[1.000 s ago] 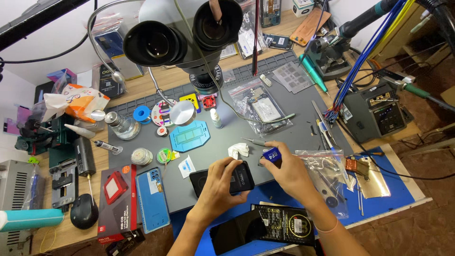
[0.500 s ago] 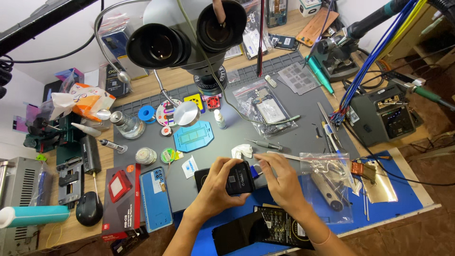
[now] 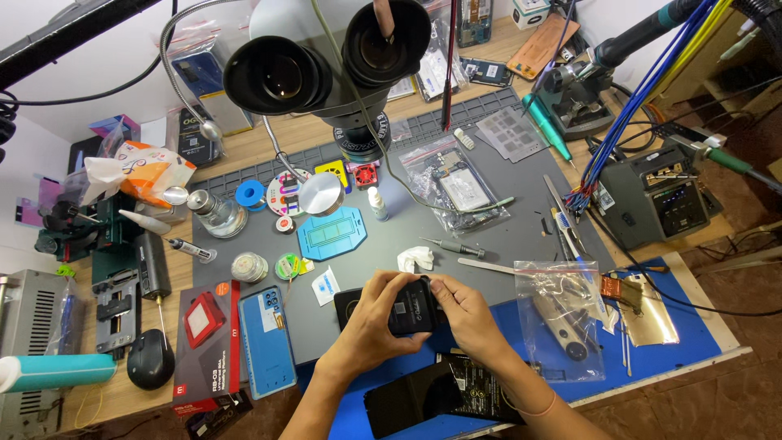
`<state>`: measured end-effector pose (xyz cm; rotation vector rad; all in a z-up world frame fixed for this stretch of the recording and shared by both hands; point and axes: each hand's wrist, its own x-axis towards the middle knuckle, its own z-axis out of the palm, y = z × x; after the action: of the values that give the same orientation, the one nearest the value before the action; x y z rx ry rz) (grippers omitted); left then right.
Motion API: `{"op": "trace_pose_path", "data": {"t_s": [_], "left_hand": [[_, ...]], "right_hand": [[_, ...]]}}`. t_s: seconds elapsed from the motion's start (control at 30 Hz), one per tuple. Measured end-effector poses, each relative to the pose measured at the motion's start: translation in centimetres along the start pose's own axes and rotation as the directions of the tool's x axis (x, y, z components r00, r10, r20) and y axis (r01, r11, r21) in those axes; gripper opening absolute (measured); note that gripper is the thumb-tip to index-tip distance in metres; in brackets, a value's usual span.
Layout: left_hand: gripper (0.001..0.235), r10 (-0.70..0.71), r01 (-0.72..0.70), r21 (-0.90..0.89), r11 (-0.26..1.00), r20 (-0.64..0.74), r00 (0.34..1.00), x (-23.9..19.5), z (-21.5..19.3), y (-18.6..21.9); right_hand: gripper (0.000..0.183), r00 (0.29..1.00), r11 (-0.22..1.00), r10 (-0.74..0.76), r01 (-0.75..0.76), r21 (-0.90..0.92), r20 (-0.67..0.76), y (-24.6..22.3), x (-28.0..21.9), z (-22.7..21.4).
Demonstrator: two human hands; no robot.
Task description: The person uses a blue plastic prying tool to separate the back cover of a black smartphone from its frame. They carefully work the tool along the edges of the device to release the adhesive seal. After detaching the cover, the person lifts it off to reveal the internal components, including the battery and circuitry.
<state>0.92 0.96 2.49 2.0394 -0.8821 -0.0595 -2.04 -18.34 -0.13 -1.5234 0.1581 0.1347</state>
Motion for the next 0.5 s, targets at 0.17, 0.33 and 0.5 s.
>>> {"op": "trace_pose_path", "data": {"t_s": [0.17, 0.33, 0.5], "left_hand": [[0.084, 0.044, -0.045, 0.024, 0.999, 0.036, 0.998, 0.0, 0.0, -0.2], [0.089, 0.109, -0.111, 0.061, 0.992, 0.028, 0.994, 0.0, -0.6, -0.3], [0.091, -0.022, 0.027, -0.064, 0.998, 0.083, 0.996, -0.1, -0.9, -0.8]], "right_hand": [[0.042, 1.000, 0.999, 0.019, -0.018, -0.042, 0.014, -0.5, -0.2, -0.5], [0.042, 0.998, 0.994, 0.050, -0.047, -0.095, 0.030, -1.4, -0.9, -0.7], [0.038, 0.997, 0.994, 0.077, -0.075, -0.076, 0.025, -2.1, -0.7, -0.6]]}}
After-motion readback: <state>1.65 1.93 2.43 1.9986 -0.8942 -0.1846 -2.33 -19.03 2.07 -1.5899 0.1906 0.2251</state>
